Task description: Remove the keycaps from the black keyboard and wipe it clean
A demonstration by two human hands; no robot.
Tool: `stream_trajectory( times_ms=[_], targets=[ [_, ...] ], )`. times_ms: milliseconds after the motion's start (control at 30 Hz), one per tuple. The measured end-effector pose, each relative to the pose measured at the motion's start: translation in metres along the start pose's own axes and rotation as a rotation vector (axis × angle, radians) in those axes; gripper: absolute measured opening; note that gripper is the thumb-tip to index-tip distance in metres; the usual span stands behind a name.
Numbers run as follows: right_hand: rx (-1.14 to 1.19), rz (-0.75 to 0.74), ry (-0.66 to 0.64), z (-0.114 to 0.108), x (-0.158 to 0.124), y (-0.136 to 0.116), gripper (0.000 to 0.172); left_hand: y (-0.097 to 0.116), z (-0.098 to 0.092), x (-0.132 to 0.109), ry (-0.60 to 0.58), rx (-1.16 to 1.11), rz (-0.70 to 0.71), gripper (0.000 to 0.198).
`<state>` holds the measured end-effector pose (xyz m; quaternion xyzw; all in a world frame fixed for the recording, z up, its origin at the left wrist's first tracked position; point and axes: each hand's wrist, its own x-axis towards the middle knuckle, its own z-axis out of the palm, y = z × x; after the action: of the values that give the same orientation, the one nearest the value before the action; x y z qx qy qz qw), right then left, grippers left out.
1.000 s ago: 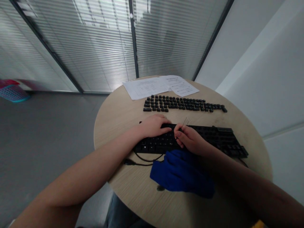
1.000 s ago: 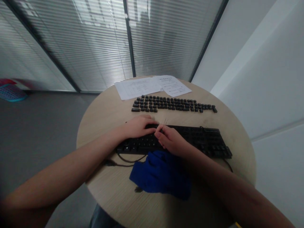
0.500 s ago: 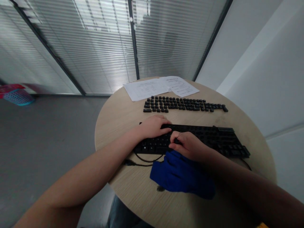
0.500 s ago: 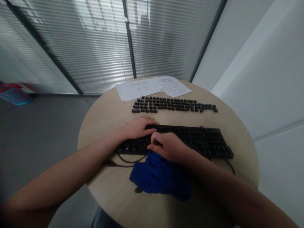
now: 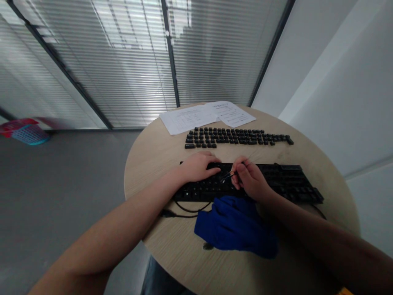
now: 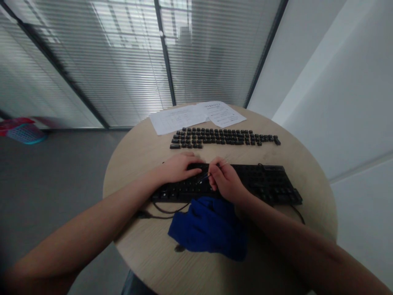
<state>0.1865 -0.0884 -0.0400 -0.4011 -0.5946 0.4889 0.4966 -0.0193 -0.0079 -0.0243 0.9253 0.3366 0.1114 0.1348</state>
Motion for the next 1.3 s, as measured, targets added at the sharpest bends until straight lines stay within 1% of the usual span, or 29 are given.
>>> stream_trajectory(
  times_ms=[100,233,300,367,467,667,767,933,1100,1300],
  targets=[
    [0.039,0.037,-0.017,0.001,0.004,0.0,0.048,-0.002,-0.003,-0.003,0.078,-0.062,0.043,0.033],
    [0.122,0.069,0.106,0.0,0.01,0.001,0.049,-0.004,-0.018,-0.01,0.23,-0.199,0.127,0.023],
    [0.183,0.111,0.14,-0.001,0.014,0.002,0.049,-0.001,-0.026,-0.015,0.27,-0.271,0.147,0.018],
    [0.235,0.163,0.146,-0.001,0.016,0.002,0.05,0.003,-0.033,-0.018,0.263,-0.311,0.172,0.018],
    [0.294,0.211,0.15,-0.001,0.019,0.001,0.052,0.009,-0.037,-0.021,0.204,-0.307,0.233,0.02],
    [0.326,0.246,0.123,-0.001,0.02,0.0,0.054,0.02,-0.031,-0.021,0.11,-0.246,0.272,0.024],
    [0.325,0.264,0.101,-0.001,0.02,0.001,0.054,0.025,-0.029,-0.021,0.075,-0.227,0.283,0.022],
    [0.308,0.259,0.087,-0.001,0.019,0.005,0.051,0.031,-0.03,-0.022,0.1,-0.204,0.296,0.015],
    [0.304,0.259,0.062,0.0,0.019,0.007,0.051,0.035,-0.032,-0.024,0.103,-0.221,0.31,0.012],
    [0.321,0.262,0.058,0.001,0.019,0.005,0.049,0.038,-0.031,-0.025,0.157,-0.25,0.313,0.012]
  ],
)
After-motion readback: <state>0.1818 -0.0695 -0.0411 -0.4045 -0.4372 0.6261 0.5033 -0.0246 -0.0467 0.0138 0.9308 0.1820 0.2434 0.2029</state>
